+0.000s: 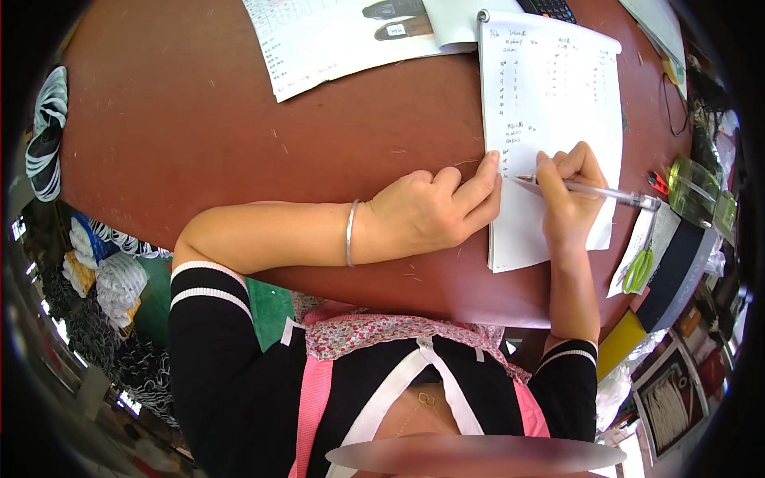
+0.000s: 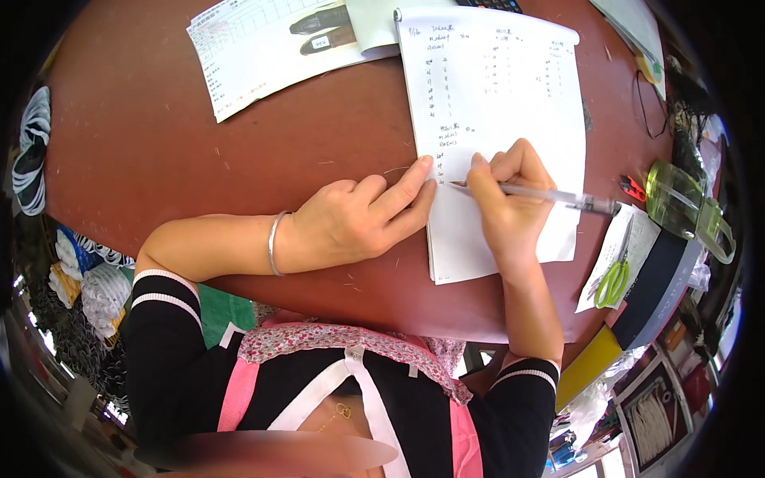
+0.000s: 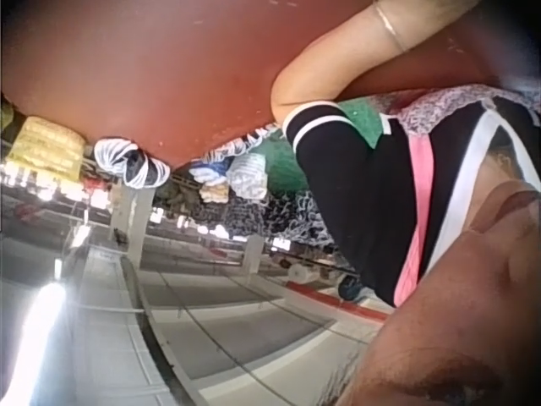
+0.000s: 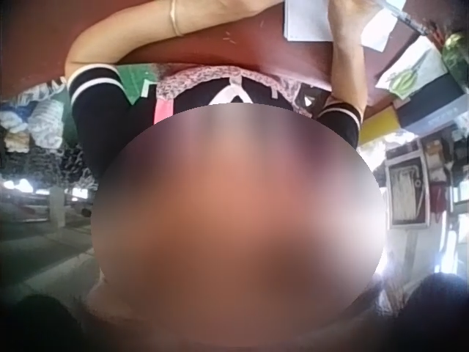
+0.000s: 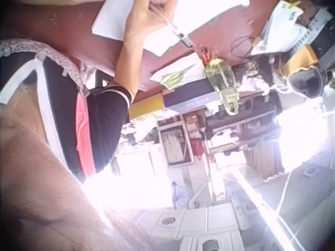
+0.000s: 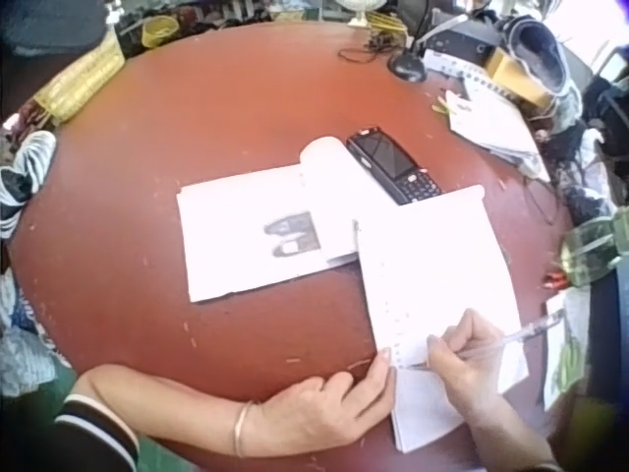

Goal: The recorder is writing notes and checking documents at a desk in a shoe manufacturing facility.

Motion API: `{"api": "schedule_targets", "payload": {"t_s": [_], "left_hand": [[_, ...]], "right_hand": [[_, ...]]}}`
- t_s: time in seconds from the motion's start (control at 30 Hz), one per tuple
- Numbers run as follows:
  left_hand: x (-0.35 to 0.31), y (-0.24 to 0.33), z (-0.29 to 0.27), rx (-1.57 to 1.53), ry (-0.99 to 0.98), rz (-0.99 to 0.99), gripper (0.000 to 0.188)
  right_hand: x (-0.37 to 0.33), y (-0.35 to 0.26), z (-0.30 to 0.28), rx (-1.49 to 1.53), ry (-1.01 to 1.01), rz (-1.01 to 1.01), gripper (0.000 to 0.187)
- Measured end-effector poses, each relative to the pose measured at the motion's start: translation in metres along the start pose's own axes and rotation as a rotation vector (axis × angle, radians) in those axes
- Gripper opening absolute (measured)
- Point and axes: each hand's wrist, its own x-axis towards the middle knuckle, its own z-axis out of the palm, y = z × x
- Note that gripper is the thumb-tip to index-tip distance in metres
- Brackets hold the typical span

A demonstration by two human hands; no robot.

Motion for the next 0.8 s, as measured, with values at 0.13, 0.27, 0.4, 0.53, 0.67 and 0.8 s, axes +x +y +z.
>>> {"api": "schedule_targets", "payload": {"t_s": [0.13,0.27,0.4,0.53,0.67,0.8], "left_hand": [[-0.001,0.004,0.003,0.024,0.002,0.012,0.031],[0.004,0.006,0.004,-0.012,-0.002,0.022,0.032],[0.006,0.002,-0.003,-0.11,-0.018,0.028,0.034],[0.003,-0.003,-0.008,-0.082,-0.056,0.021,0.038],[0.006,-0.004,-0.005,-0.09,-0.055,0.024,0.038],[0.006,-0.002,-0.005,-0.08,-0.061,0.023,0.04]], "right_hand": [[0.019,-0.01,-0.012,0.085,-0.054,0.17,0.038],[0.022,-0.005,-0.009,0.052,0.03,0.035,0.037],[0.012,0.02,0.005,-0.126,0.135,-0.163,0.036],[0.011,0.012,0.014,-0.143,0.145,-0.175,0.037],[0.014,0.014,0.011,-0.152,0.154,-0.191,0.038],[0.014,0.016,0.01,-0.16,0.138,-0.187,0.038]]}}
